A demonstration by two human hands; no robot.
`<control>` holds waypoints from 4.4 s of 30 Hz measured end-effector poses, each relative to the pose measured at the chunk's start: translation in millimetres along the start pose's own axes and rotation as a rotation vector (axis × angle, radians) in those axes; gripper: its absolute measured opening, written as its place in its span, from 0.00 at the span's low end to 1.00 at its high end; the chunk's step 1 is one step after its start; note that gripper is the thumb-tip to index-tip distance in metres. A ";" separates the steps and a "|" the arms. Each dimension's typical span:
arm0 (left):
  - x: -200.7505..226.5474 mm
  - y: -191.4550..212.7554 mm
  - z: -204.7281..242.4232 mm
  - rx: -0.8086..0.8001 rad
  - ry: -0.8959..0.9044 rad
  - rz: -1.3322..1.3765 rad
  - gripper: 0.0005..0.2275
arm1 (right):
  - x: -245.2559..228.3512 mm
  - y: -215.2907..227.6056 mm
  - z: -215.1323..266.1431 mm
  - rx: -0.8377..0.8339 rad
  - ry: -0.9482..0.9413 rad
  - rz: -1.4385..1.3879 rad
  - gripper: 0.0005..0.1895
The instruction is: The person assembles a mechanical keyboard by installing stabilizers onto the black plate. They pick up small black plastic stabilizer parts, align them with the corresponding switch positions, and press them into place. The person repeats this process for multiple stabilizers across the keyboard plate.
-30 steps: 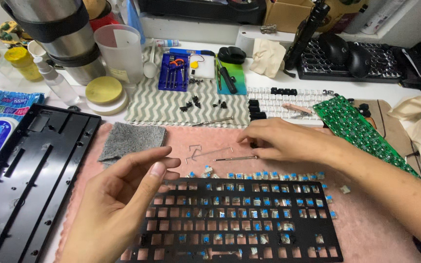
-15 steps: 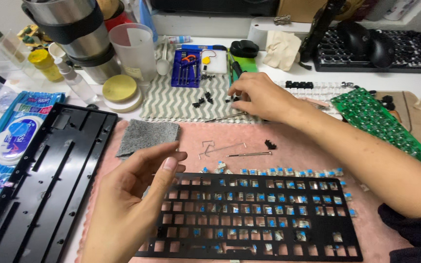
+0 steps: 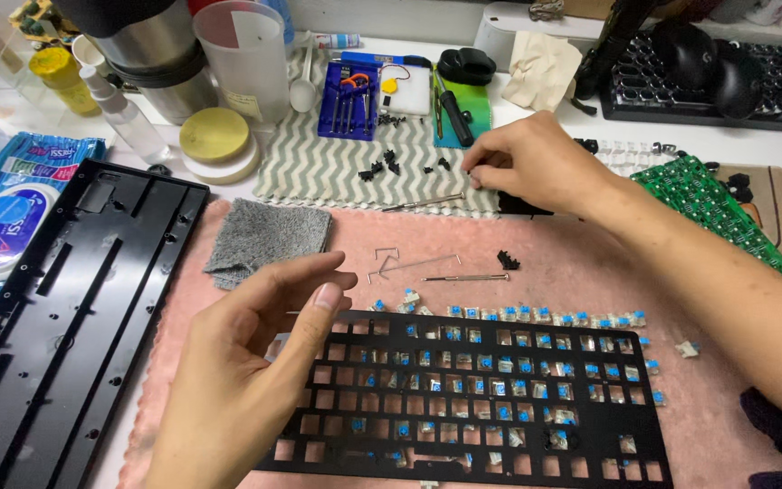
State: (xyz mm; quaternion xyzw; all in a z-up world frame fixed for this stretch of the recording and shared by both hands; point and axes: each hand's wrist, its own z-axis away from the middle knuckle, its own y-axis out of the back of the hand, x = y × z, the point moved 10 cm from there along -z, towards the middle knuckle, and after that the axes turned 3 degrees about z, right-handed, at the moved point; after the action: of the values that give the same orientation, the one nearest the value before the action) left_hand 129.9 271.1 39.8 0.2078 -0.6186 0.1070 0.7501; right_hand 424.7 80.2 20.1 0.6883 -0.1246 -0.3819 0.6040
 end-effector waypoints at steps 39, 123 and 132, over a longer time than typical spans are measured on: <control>-10.3 -242.2 -84.5 -0.435 -0.526 -0.503 0.12 | 68.6 5.4 187.4 -0.041 -0.507 -0.672 0.08; -27.6 -135.9 57.3 -0.290 0.025 0.506 0.12 | -10.2 -52.7 267.3 0.379 -0.447 -1.320 0.12; -3.8 -131.2 61.0 -0.274 -0.163 0.430 0.10 | -37.2 -45.3 267.3 0.226 -0.427 -1.052 0.08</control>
State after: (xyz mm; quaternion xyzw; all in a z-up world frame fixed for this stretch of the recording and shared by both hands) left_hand 130.0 127.4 21.6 -0.0238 -0.7156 0.1619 0.6791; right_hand 205.6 -82.2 -2.2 0.6257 0.0751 -0.7455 0.2170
